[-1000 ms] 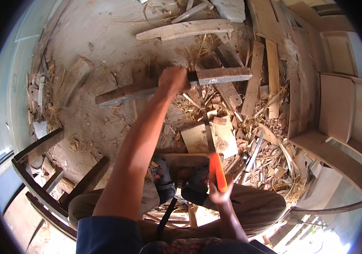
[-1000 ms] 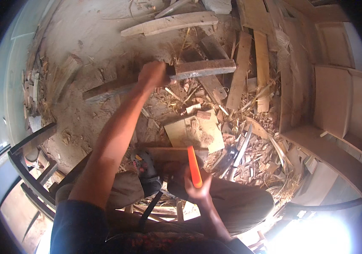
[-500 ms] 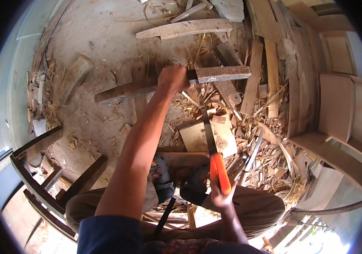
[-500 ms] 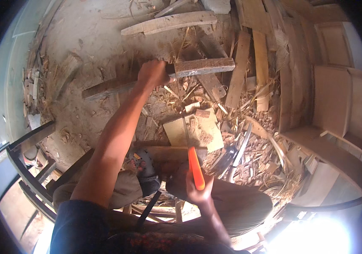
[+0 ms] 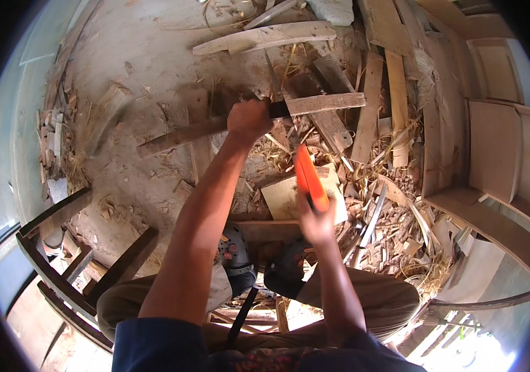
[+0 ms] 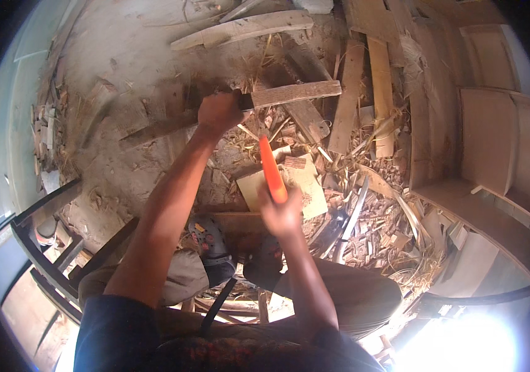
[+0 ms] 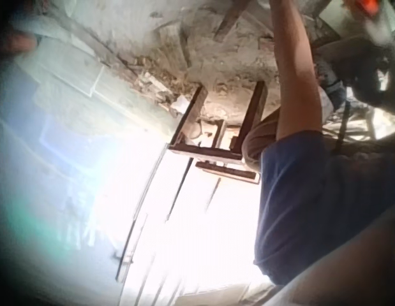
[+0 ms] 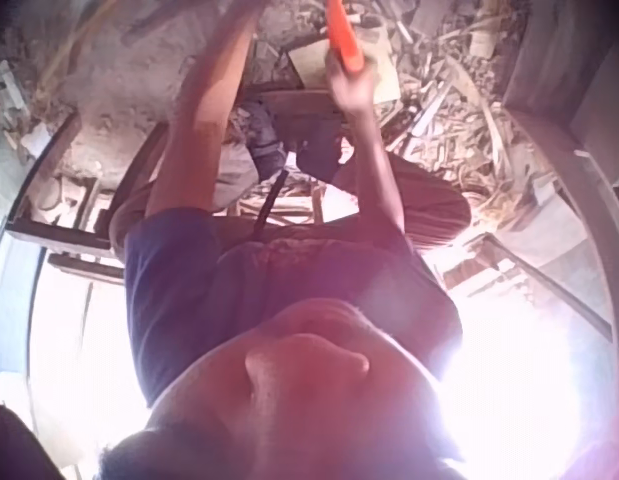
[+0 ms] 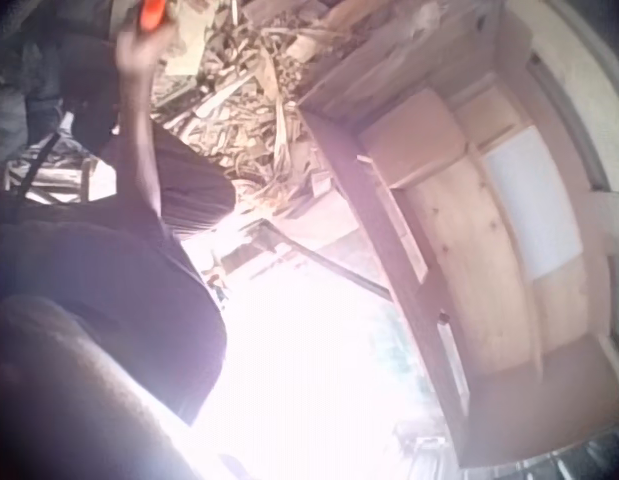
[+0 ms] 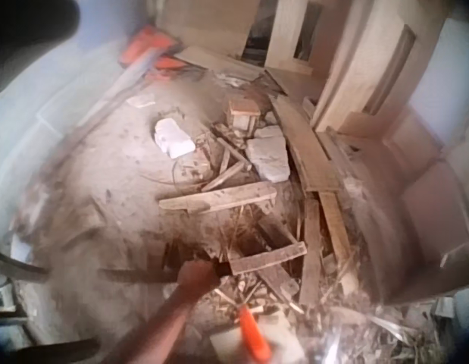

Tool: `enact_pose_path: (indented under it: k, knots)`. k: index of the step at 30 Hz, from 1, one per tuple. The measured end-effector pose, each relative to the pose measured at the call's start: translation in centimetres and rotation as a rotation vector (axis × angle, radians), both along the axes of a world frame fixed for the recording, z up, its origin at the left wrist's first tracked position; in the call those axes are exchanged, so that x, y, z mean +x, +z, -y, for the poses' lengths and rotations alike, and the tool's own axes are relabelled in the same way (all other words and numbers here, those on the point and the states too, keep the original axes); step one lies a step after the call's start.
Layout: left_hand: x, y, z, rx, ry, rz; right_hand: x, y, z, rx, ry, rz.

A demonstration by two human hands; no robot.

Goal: The person uses a hammer to pry apart and break down a wooden structure, likely a chair or pallet, into smaller pieces. They repeatedly strike and lever the wood until it separates, then gather the resulting pieces.

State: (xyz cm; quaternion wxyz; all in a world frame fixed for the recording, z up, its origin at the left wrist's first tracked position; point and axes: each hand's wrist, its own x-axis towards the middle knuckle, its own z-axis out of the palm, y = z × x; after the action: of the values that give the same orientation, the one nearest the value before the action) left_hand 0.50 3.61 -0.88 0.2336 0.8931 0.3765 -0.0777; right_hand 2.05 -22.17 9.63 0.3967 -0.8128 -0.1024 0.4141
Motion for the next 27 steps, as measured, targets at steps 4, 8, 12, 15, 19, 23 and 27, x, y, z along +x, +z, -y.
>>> enact_pose_path:
  k: [4,8,12,15,19,23,27]
  knots:
    - [0.1,1.4,-0.2,0.001,-0.061,0.003,-1.1,-1.3,0.2,0.285,-0.041,0.041]
    - [-0.3,1.1,-0.4,0.038,-0.047,-0.002,-5.7,2.9,11.3,0.340,-0.012,0.181]
    - [-0.5,0.2,0.0,0.038,-0.023,-0.016,-0.7,1.8,2.6,0.051,-0.018,-0.088]
    - [0.8,1.3,0.3,0.025,-0.044,0.018,-0.3,-2.3,-1.5,0.345,0.004,0.151]
    - [-0.7,0.0,0.2,0.088,-0.029,0.088,-4.6,1.1,6.9,0.303,0.061,0.192]
    - [-1.3,-0.6,3.1,0.311,-0.053,0.100,-5.3,5.6,15.3,0.204,0.065,0.206]
    - [-2.0,-1.2,3.8,0.303,-0.060,0.183,-6.1,6.0,15.4,0.186,0.124,0.310]
